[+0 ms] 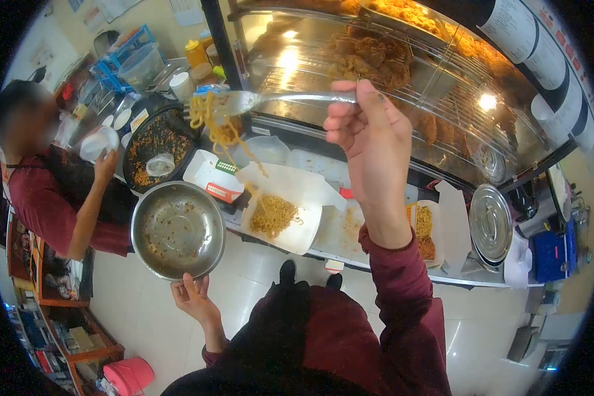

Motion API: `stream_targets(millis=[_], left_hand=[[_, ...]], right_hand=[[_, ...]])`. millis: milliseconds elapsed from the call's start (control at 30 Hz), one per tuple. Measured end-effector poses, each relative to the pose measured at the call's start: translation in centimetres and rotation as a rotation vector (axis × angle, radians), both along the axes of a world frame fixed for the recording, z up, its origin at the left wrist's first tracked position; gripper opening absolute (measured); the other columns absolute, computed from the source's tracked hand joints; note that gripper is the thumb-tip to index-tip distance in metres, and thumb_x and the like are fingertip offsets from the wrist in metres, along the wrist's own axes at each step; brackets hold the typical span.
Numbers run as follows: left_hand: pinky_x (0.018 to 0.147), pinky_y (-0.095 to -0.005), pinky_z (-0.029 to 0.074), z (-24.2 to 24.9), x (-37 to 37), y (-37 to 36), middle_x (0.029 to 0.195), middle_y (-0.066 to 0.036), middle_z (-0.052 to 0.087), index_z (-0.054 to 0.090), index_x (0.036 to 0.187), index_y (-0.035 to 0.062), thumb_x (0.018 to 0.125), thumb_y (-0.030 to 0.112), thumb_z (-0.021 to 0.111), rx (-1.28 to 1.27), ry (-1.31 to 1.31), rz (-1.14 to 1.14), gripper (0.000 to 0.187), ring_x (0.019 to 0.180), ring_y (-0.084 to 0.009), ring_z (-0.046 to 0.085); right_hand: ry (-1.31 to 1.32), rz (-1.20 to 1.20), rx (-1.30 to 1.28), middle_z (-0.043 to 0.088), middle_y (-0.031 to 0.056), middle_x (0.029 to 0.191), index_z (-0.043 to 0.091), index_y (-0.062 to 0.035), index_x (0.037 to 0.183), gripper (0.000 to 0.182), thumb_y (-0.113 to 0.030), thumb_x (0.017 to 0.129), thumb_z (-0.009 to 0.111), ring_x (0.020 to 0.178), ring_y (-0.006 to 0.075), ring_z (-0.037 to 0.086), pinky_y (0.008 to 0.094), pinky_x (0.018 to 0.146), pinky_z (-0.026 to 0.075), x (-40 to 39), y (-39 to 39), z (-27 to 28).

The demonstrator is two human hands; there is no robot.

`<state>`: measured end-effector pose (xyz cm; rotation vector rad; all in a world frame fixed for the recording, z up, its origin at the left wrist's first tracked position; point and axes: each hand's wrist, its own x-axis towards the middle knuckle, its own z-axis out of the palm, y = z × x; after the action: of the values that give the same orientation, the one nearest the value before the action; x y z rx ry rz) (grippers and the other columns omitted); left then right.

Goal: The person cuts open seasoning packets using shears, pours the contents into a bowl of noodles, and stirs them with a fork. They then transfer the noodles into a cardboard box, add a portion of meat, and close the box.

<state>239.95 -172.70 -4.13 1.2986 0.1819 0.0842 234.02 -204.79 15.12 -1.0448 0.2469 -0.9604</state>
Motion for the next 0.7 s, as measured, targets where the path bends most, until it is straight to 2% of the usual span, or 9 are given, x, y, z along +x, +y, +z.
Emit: stream_targets(millis=[200, 333, 467, 500, 567, 700], left_hand=[[0.069, -0.0306, 0.057, 0.8, -0.6, -1.0, 0.095, -0.004, 0.056, 0.043, 0.084, 0.007, 0.092, 0.016, 0.058, 0.005, -0.026, -0.017, 0.019, 0.08, -0.019, 0.064], [0.067, -0.0303, 0.057, 1.7, -1.2, -1.7, 0.094, -0.003, 0.056, 0.044, 0.086, 0.0069, 0.092, 0.015, 0.057, 0.022, -0.048, -0.044, 0.017, 0.08, -0.0174, 0.063], [0.065, -0.028, 0.056, 2.6, -1.7, -1.2, 0.091, -0.003, 0.056, 0.046, 0.088, 0.0067, 0.092, 0.016, 0.058, -0.033, -0.071, -0.061, 0.016, 0.077, -0.015, 0.062], [0.063, -0.0271, 0.057, 2.5, -1.7, -0.9, 0.09, -0.004, 0.057, 0.047, 0.088, 0.0059, 0.092, 0.017, 0.059, -0.047, -0.082, -0.055, 0.017, 0.075, -0.0144, 0.063], [0.061, -0.0251, 0.056, 2.9, -1.7, -1.0, 0.086, -0.005, 0.058, 0.047, 0.089, 0.0061, 0.091, 0.019, 0.059, -0.057, -0.101, -0.053, 0.018, 0.071, -0.0123, 0.062], [0.064, -0.0267, 0.056, 2.9, -2.6, -1.2, 0.084, -0.005, 0.058, 0.044, 0.09, 0.0068, 0.092, 0.021, 0.058, -0.054, -0.157, -0.068, 0.02, 0.073, -0.0129, 0.062]], right_hand=[[-0.082, -0.042, 0.051, 0.063, 0.0044, 0.077, 0.06, 0.0036, 0.104, 0.03, -0.023, 0.096, 0.049, 0.066, 0.0097, 0.06, 0.0195, 0.057, 0.05, -2.6, -1.5, 1.4], [-0.21, -0.052, 0.074, 0.063, 0.0053, 0.082, 0.055, 0.0062, 0.111, 0.031, -0.02, 0.095, 0.05, 0.07, 0.0103, 0.061, 0.0191, 0.06, 0.052, -6.0, -2.9, 3.1], [-0.328, -0.06, -0.024, 0.063, 0.0082, 0.089, 0.051, 0.0095, 0.115, 0.03, -0.013, 0.095, 0.048, 0.078, 0.013, 0.063, 0.0211, 0.071, 0.056, -10.9, -3.5, 6.0], [-0.363, 0.023, -0.057, 0.063, 0.0102, 0.091, 0.048, 0.0113, 0.116, 0.03, -0.009, 0.094, 0.047, 0.082, 0.0154, 0.064, 0.023, 0.075, 0.056, -12.5, -3.8, 6.8], [-0.388, 0.01, -0.091, 0.063, 0.0116, 0.092, 0.047, 0.0122, 0.117, 0.03, -0.008, 0.094, 0.047, 0.084, 0.0166, 0.063, 0.0237, 0.076, 0.057, -15.1, -4.0, 8.3], [-0.386, -0.058, -0.162, 0.062, 0.0138, 0.091, 0.046, 0.0137, 0.117, 0.031, -0.005, 0.093, 0.047, 0.087, 0.0187, 0.063, 0.0251, 0.079, 0.057, -21.9, -4.4, 11.0]])
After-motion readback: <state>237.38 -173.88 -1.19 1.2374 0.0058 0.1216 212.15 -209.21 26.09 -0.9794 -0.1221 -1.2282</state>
